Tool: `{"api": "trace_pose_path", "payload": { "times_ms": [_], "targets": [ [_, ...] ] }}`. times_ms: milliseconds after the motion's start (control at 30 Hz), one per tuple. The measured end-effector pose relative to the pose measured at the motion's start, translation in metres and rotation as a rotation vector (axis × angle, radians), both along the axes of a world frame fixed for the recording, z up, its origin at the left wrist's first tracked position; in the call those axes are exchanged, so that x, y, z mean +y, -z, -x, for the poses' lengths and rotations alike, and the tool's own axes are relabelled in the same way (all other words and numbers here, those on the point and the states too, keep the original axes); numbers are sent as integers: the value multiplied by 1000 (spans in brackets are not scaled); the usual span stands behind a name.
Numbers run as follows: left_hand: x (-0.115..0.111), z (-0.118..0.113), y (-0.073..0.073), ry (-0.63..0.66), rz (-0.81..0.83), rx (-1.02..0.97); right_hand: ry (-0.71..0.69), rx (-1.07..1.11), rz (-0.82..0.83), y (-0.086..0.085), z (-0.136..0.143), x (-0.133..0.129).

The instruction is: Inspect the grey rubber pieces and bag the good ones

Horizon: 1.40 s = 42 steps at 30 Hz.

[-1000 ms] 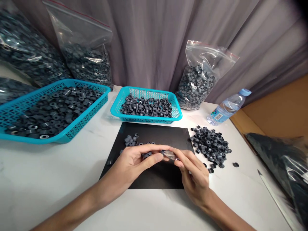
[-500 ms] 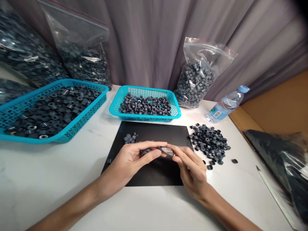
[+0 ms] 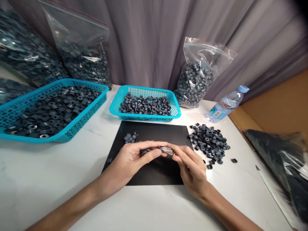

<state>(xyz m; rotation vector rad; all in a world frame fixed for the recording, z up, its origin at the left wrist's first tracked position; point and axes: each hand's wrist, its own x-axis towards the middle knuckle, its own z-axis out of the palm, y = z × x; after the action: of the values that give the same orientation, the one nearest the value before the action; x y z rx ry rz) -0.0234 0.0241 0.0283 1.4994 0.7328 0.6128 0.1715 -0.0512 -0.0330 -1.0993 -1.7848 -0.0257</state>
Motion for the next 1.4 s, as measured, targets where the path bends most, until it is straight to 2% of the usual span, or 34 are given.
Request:
{"api": "trace_pose_path", "payload": {
  "times_ms": [467, 1400],
  "targets": [
    [0, 2, 3, 12, -26, 6, 1, -14, -11, 2, -1, 0],
    [0, 0, 0, 38, -16, -7, 10, -18, -13, 1, -2, 1]
  ]
}}
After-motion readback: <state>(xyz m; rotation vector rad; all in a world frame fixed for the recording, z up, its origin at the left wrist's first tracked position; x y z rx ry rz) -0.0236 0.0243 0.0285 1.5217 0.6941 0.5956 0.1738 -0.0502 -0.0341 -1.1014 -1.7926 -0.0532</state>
